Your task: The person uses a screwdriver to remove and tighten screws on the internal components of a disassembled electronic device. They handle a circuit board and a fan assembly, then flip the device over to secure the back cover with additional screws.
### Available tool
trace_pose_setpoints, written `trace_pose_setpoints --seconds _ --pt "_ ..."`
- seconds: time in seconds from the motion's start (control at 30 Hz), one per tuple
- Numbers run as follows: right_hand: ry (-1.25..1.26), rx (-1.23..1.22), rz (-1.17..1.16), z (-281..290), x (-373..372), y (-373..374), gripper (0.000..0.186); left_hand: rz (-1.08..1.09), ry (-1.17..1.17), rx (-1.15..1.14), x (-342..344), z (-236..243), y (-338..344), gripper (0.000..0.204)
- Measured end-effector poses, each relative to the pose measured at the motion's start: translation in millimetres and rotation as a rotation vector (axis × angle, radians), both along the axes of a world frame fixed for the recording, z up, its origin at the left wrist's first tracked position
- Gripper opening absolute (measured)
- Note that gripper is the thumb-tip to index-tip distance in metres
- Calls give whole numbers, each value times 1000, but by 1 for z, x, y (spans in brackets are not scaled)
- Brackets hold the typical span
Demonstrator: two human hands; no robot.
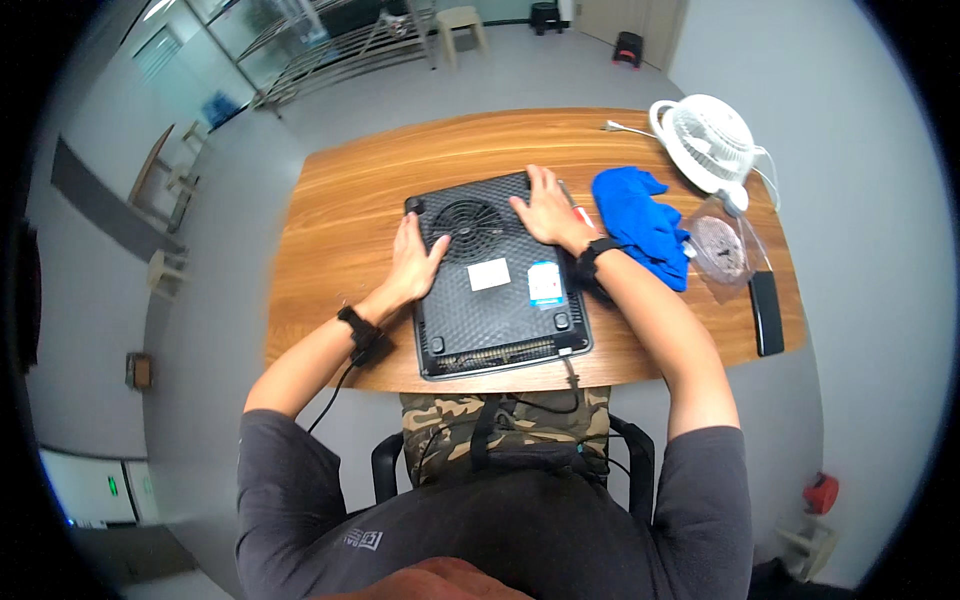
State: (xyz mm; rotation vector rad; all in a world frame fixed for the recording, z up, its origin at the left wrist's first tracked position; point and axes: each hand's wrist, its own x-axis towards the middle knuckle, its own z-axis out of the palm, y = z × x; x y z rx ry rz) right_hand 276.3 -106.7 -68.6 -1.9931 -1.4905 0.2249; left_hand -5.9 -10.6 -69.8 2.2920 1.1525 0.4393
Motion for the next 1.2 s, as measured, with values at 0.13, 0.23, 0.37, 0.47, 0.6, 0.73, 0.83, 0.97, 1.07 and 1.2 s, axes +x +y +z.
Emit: trace_pose_setpoints --seconds 0.13,0.23,0.37,0.47,0.6,0.73,0.83,0.97,1.07,1.2 --pt "7 0 -7 -3 3 0 78 -24 23 -14 2 -4 5 102" --pt "20 -30 2 -3 4 3 79 -47 21 -60 -2 4 7 101" --pt "28 -33 9 -5 4 6 80 -110 -68 -179 -18 17 26 92" --pt "17 -29 3 -7 8 5 80 -145 -54 -124 -42 39 49 56" --pt "4 -28 -3 -10 8 5 79 -138 34 -5 -98 55 71 31" --pt "13 -13 6 -11 8 5 79 -112 99 -13 -150 62 76 23" --pt "3 -14 7 -14 10 6 79 -120 117 -61 -170 60 68 20" --pt "19 -19 16 -12 10 5 80 -278 159 86 -164 64 47 19" --pt "3 -4 7 -13 10 5 80 -322 160 151 -159 58 45 20" --pt "6 -1 3 -13 10 7 80 -330 249 228 -154 56 39 21"
